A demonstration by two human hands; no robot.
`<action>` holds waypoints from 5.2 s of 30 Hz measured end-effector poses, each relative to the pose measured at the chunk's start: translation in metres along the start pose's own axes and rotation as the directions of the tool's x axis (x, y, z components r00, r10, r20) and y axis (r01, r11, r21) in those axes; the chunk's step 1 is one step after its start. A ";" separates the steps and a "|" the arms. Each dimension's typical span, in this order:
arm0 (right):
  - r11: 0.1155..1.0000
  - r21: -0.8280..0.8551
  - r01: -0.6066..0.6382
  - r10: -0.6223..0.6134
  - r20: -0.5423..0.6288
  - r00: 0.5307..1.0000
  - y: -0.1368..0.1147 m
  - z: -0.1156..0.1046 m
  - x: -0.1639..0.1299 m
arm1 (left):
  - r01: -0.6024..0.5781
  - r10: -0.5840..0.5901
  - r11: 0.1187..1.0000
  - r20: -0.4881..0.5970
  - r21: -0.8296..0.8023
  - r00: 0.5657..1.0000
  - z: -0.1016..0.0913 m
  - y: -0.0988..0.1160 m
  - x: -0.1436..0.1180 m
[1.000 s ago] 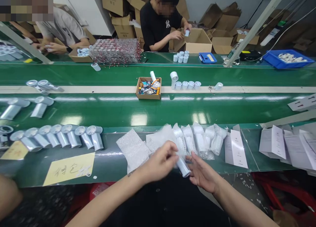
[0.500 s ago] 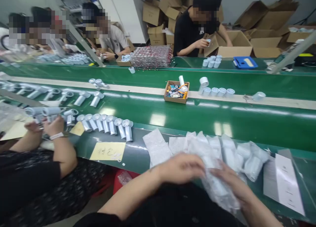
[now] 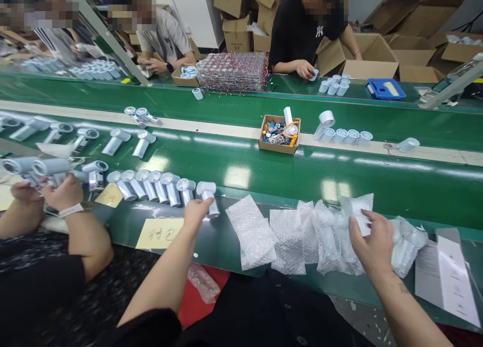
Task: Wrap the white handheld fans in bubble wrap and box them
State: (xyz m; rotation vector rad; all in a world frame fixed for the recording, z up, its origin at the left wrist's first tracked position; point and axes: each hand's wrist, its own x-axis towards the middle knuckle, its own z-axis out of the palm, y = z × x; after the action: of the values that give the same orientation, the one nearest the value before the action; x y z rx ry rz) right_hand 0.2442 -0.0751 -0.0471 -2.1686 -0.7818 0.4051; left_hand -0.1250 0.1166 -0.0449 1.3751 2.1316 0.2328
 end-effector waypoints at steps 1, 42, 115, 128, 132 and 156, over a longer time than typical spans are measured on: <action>0.977 0.190 -0.102 0.078 0.130 0.988 -0.020 0.016 -0.011 | -0.003 0.005 0.998 0.036 -0.056 0.999 0.010 0.001 -0.015; 0.562 0.296 -0.772 0.013 0.931 0.366 -0.073 0.009 -0.068 | -0.652 0.839 0.489 0.107 -0.579 0.534 0.031 0.057 -0.135; 0.940 0.038 0.340 -0.341 0.056 0.938 0.179 -0.254 0.055 | -0.921 0.805 -0.114 0.508 -0.373 -0.306 0.192 0.393 -0.368; 0.933 0.156 0.324 -0.348 0.157 0.924 0.267 -0.225 0.118 | -0.844 0.526 -0.516 0.725 -0.144 -0.445 0.296 0.404 -0.401; 0.905 0.164 0.394 -0.417 0.147 0.897 0.267 -0.225 0.116 | -0.796 0.489 -0.579 0.706 -0.177 -0.513 0.292 0.402 -0.392; 0.947 0.127 0.296 -0.312 0.138 0.940 0.250 -0.285 0.142 | -0.753 0.604 -0.651 0.668 0.099 -0.435 0.323 0.363 -0.391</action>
State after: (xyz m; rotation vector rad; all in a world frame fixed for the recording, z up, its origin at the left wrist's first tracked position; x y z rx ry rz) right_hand 0.5981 -0.2717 -0.0584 -1.8946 -1.1395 0.4476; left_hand 0.4528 -0.1143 0.0006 3.2128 -0.3619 -0.1649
